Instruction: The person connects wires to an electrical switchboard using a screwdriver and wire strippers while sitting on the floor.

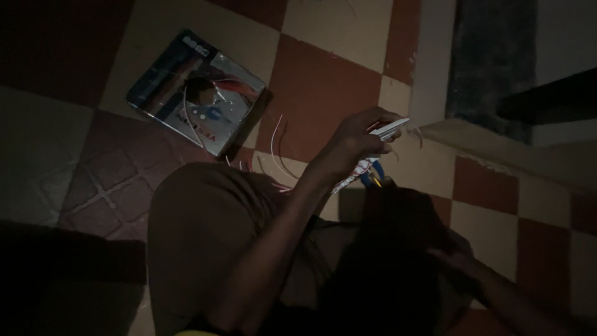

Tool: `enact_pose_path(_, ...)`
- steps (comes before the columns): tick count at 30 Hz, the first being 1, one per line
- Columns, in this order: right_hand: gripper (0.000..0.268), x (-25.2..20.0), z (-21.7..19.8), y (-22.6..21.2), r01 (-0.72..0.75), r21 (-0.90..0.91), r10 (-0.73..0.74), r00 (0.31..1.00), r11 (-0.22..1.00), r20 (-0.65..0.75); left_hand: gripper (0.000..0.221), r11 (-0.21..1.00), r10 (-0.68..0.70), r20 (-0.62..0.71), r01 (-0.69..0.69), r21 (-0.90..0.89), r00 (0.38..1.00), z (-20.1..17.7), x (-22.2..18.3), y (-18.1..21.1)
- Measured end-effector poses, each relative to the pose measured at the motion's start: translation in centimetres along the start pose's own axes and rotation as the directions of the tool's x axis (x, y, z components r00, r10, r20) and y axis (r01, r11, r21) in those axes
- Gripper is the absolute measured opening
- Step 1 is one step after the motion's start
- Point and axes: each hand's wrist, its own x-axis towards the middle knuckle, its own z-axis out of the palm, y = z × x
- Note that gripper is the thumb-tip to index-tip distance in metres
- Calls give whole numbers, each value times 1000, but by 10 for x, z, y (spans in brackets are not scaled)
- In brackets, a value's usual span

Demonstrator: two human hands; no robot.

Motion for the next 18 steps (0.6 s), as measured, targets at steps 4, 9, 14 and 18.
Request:
enact_pose_path(4, 33, 1, 1, -3, -5, -13, 5, 1000, 1000, 8, 67, 999, -32, -35, 33, 30, 999, -1, -1, -1)
enact_pose_path(9, 33, 7, 6, -3, -5, -23, 5, 1000, 1000, 12, 67, 997, -48, -40, 50, 55, 998, -1, 2, -2)
enact_pose_path(14, 33, 11, 2, -8, 7, -43, -5, 999, 999, 40, 61, 996, -35, -57, 31, -78, 998, -1, 1, -6)
enact_pose_path(18, 33, 18, 1, -12, 16, -59, -14, 999, 998, 44, 61, 999, -30, -90, 28, -32, 995, -1, 4, -7)
